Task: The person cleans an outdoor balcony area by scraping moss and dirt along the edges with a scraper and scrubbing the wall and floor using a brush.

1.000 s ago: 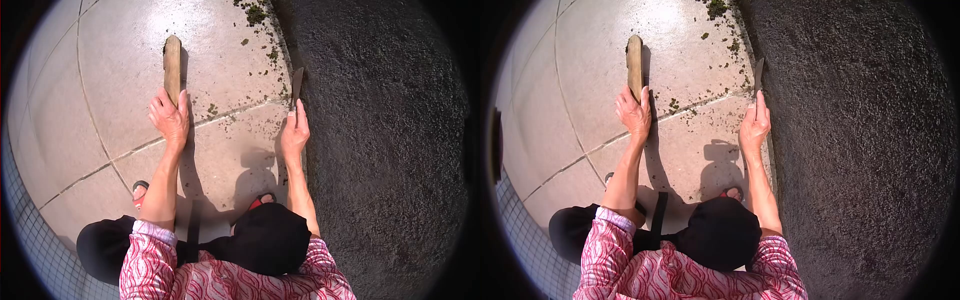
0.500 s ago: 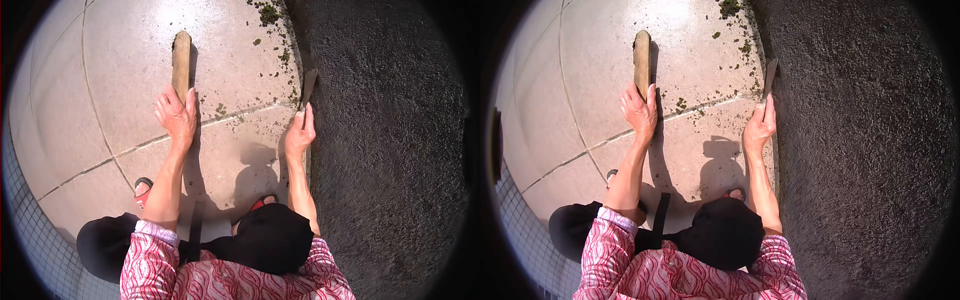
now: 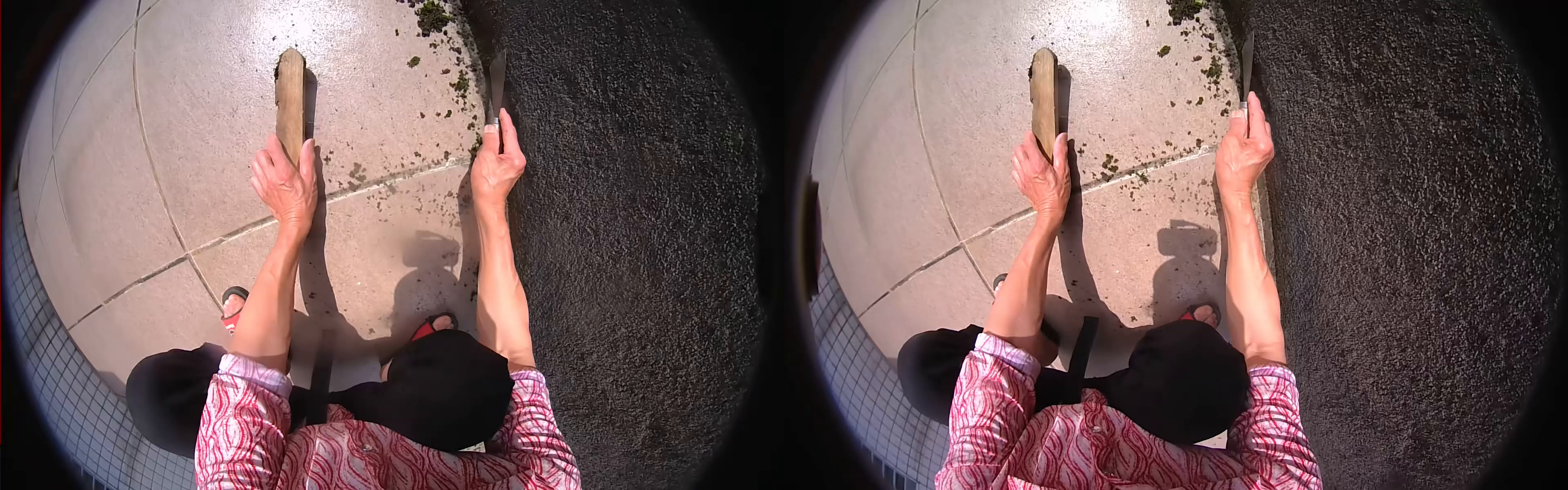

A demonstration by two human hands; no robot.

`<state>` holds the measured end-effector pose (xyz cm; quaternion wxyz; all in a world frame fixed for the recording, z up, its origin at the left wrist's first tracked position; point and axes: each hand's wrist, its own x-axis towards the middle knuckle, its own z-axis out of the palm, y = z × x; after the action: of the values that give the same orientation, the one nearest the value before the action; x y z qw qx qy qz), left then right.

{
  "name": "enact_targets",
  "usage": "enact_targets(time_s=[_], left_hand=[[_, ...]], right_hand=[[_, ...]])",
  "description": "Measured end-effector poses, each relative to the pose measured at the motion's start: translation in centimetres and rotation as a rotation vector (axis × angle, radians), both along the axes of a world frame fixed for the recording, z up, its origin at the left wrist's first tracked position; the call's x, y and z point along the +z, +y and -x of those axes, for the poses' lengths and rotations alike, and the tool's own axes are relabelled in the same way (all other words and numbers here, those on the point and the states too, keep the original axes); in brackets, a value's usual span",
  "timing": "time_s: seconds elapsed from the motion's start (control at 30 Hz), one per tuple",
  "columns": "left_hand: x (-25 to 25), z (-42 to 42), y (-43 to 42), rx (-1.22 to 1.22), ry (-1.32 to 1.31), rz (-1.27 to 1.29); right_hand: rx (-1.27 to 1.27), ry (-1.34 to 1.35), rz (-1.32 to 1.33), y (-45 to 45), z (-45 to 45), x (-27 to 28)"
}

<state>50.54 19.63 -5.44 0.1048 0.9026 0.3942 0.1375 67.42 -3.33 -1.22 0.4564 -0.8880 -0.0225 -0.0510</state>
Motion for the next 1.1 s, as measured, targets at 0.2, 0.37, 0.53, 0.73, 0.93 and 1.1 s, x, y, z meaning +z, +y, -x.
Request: enact_targets(time_s=[0.2, 0.37, 0.53, 0.73, 0.93, 1.1], left_hand=[[0.3, -0.2, -0.1, 0.023, 0.011, 0.044], [-0.1, 0.0, 0.0, 0.023, 0.013, 0.046], [0.8, -0.2, 0.0, 0.045, 0.054, 0.106], [0.7, -0.1, -0.2, 0.038, 0.032, 0.085], [0.6, -0.1, -0.1, 0.033, 0.035, 0.080], [0.5, 0.0, -0.2, 0.040, 0.050, 0.079]], right_hand=[[-0.077, 0.143, 0.010, -3.3, 5.1, -0.8], [-0.055, 0.157, -0.097, -0.9, 0.1, -1.1], [-0.083, 0.154, -0.043, -2.7, 3.1, -1.1], [-0.083, 0.173, -0.113, -1.3, 0.9, -1.6], [-0.018, 0.133, -0.096, 0.2, -2.0, -1.7], [0.061, -0.021, 0.096, -0.8, 3.0, -2.5]])
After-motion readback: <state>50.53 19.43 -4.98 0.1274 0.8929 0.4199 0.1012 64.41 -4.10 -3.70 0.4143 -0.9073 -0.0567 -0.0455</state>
